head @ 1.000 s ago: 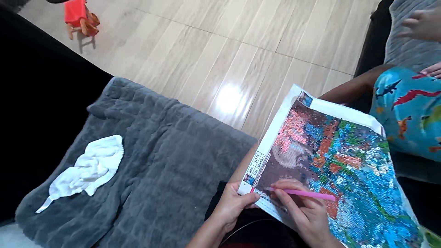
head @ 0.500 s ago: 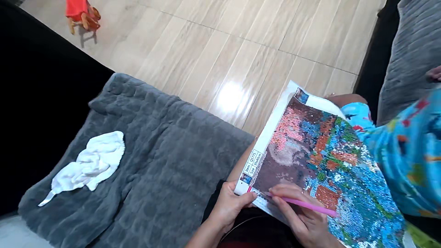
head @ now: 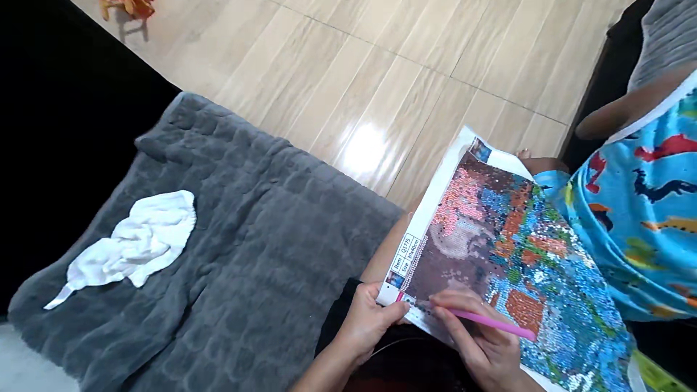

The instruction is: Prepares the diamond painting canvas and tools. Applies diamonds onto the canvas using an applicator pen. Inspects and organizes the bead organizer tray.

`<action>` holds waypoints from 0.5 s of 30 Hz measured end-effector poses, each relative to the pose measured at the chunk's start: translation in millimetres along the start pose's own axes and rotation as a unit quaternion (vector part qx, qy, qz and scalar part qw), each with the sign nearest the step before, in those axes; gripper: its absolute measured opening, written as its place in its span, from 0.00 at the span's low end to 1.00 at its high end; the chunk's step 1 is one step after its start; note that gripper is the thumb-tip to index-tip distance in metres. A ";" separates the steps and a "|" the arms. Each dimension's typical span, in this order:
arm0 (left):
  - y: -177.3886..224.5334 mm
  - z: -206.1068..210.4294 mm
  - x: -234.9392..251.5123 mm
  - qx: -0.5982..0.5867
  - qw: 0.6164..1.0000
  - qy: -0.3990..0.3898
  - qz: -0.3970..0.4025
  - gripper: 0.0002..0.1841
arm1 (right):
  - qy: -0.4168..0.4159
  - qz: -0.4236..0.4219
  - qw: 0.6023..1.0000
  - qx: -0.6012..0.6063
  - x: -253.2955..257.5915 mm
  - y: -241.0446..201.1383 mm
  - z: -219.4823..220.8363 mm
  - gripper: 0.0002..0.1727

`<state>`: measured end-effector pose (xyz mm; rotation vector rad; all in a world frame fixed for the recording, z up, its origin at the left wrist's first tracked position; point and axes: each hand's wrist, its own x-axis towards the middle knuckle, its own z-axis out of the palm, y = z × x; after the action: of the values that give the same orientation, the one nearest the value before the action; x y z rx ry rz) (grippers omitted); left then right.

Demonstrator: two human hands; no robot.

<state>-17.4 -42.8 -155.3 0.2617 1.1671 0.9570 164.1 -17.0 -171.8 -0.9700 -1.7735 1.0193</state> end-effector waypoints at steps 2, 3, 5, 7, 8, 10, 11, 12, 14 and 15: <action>1.0 -0.5 -0.7 0.001 1.000 0.006 0.000 0.10 | 0.002 -0.002 1.000 -0.006 1.6 0.4 0.2 0.08; 2.0 -0.7 -0.8 0.004 1.000 0.008 0.001 0.10 | 0.003 -0.007 1.000 -0.007 2.6 0.6 0.5 0.08; 3.3 -0.5 -1.0 0.007 1.000 0.008 0.007 0.10 | 0.002 -0.014 1.000 -0.013 3.8 0.7 0.9 0.08; 4.0 -0.5 -0.7 0.005 1.000 0.005 0.012 0.10 | 0.002 -0.017 1.000 -0.019 5.4 0.5 1.5 0.09; 3.8 -0.5 -0.7 0.003 1.000 0.003 0.013 0.10 | 0.001 -0.017 1.000 -0.018 5.3 0.5 1.9 0.09; 2.5 0.7 -1.1 -0.002 1.000 -0.002 0.013 0.10 | -0.004 -0.017 1.000 -0.018 3.5 0.1 2.0 0.09; 2.0 1.7 -1.4 -0.004 1.000 -0.006 0.013 0.10 | -0.005 -0.022 1.000 -0.020 2.2 0.7 2.0 0.09; 1.7 2.8 -1.5 -0.004 1.000 -0.008 0.012 0.10 | -0.005 -0.026 0.999 -0.025 1.4 1.1 1.8 0.09; 1.6 5.3 -1.0 0.000 1.000 -0.015 0.008 0.10 | 0.000 -0.031 0.999 -0.037 0.7 1.1 -0.3 0.09; 1.3 6.6 -0.3 0.002 1.000 -0.020 0.008 0.10 | 0.003 -0.031 0.999 -0.044 0.3 0.5 -2.2 0.09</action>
<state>-12.3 -40.3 -151.6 0.2919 1.1319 0.9589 166.1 -16.0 -171.5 -0.9639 -1.8455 0.9044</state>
